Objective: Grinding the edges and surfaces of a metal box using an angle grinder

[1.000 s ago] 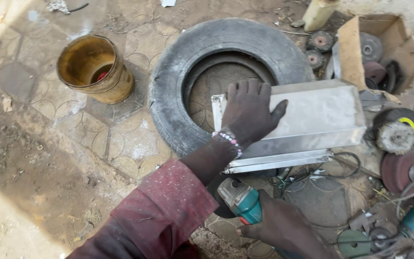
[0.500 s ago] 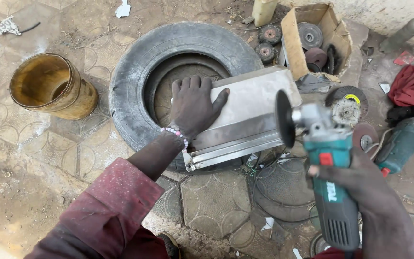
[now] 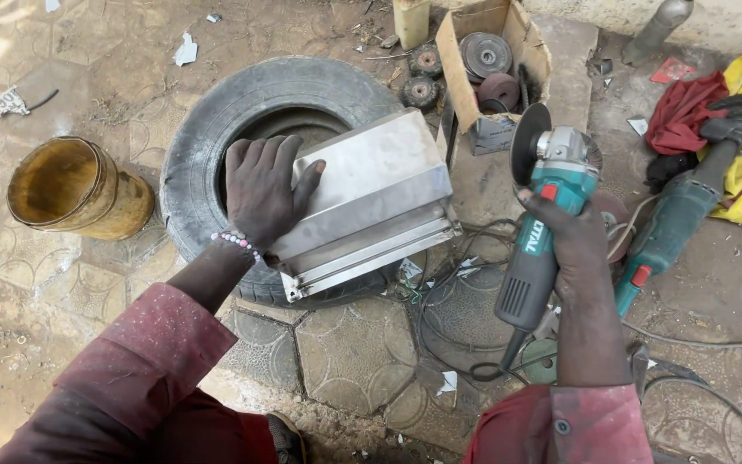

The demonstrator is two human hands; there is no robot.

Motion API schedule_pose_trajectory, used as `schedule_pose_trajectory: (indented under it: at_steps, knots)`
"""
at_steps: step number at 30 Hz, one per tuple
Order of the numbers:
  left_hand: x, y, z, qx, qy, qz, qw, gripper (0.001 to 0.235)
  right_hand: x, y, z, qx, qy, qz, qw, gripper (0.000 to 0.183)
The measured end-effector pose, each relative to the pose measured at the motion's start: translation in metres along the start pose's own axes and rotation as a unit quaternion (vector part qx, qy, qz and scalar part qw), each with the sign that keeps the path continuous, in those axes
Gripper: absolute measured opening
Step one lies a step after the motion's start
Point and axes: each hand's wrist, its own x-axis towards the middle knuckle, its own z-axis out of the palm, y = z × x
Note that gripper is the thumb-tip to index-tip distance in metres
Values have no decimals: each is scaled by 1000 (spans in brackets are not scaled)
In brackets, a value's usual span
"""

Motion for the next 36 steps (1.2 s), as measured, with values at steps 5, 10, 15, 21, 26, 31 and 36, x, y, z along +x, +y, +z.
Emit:
schedule_pose_trajectory:
  at_steps: [5,10,15,21,26,31,36]
  knots:
    - [3,15,-6,27,-5,59,998,38,12,8,1,44,-3,-13,999,43]
    - [-13,66,0,-17,-94,126,987,27,26,23,3,45,-8,-22,999,44]
    - [-82,195,5,-188,-177,-25,966,19,36,35,3,64,7,-23,998,46]
    - [-138,236,37,-648,-67,-700,294,63,39,38,-6,51,31,9,998,46]
    - [-123,232,37,-631,105,-757,134,28,20,20,-8,39,53,-9,998,47]
    - [-113,200,40,-553,159,-803,156,25,5,9,-5,35,50,-9,998,48]
    - [-124,190,57,-527,167,-821,139,36,-15,-5,-1,54,45,-5,998,52]
